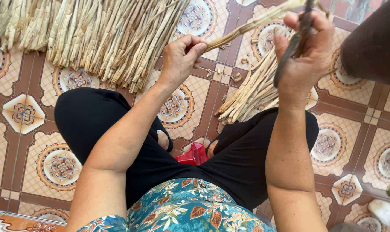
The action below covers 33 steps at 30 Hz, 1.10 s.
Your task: The person sits on a small stool and uses shears to trim the ends of thin, dried sticks. They pick up sticks from a pile on the left, trim them, and place the finished pieces into a separate pile on the right.
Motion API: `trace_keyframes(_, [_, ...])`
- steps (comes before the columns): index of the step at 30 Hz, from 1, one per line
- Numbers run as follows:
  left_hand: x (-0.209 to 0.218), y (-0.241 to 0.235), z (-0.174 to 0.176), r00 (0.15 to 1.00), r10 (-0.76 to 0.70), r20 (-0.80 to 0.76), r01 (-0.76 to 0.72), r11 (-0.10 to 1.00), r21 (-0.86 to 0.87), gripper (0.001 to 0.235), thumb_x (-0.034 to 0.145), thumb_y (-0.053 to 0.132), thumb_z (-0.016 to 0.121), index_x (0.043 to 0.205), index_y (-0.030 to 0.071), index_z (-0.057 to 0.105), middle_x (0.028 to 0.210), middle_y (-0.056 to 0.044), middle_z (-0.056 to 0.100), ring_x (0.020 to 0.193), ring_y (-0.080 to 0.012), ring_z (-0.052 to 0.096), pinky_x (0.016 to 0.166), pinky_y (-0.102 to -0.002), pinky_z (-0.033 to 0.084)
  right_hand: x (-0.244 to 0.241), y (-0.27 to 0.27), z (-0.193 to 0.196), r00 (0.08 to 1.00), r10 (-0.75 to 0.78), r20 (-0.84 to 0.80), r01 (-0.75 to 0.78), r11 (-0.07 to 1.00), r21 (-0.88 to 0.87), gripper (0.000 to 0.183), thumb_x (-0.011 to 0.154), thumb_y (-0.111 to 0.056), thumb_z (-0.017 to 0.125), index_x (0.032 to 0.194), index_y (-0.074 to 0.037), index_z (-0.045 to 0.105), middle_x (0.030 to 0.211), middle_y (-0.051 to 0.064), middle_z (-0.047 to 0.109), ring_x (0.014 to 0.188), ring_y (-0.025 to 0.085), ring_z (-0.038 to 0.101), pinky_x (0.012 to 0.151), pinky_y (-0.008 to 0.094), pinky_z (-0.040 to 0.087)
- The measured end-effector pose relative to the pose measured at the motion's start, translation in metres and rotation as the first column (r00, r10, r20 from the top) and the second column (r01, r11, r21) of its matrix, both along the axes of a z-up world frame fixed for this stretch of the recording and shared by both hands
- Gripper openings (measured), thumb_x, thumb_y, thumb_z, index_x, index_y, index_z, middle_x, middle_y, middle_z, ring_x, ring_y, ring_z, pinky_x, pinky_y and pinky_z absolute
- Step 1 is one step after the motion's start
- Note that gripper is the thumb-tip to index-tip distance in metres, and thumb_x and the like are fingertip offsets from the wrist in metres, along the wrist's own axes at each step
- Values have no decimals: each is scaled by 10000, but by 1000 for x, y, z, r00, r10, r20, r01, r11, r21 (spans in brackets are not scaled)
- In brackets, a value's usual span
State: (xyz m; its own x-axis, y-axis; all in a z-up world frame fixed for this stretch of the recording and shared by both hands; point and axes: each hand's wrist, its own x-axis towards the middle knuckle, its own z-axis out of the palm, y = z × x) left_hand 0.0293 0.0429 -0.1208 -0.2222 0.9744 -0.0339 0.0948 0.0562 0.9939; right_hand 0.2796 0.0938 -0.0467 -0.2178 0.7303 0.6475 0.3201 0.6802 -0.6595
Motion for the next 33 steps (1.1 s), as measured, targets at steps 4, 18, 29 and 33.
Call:
trace_keyframes(4, [39,15,-70,967,-12,253,29,998,-63,112,994,144,691,1031,52,744,739,37,666,580,-19,597,492,-191,527,31,8,0,999,-24,-46,26,998,62,442,1152,130,793,1407,-55,483,1262,178,662,1126,258,680,863,309,572])
trace_keyframes(18, [147,-87,-277,908,-275,-315,91,865,-494,162,852,242,720,967,141,773,1019,-134,709,954,-332,694,851,-454,550,73,15,-8,943,-115,-311,18,954,-298,306,1156,-13,789,1306,-31,522,1020,95,682,783,139,636,694,260,560])
trace_keyframes(29, [-34,-71,-312,633,59,-772,-716,426,-554,459,829,199,694,1239,92,516,1231,-198,494,1136,-393,565,906,-472,527,45,18,-4,963,-101,-251,-38,868,-496,278,1139,-69,796,1298,-26,572,1074,135,728,932,162,728,714,236,567])
trace_keyframes(33, [-27,-88,-317,655,-19,-756,-653,489,-578,503,831,228,740,1263,117,506,1284,-170,496,1127,-376,594,882,-489,536,39,20,-4,960,-102,-260,-47,858,-511,271,1115,-60,808,1270,-28,587,1093,106,694,980,168,754,706,238,577])
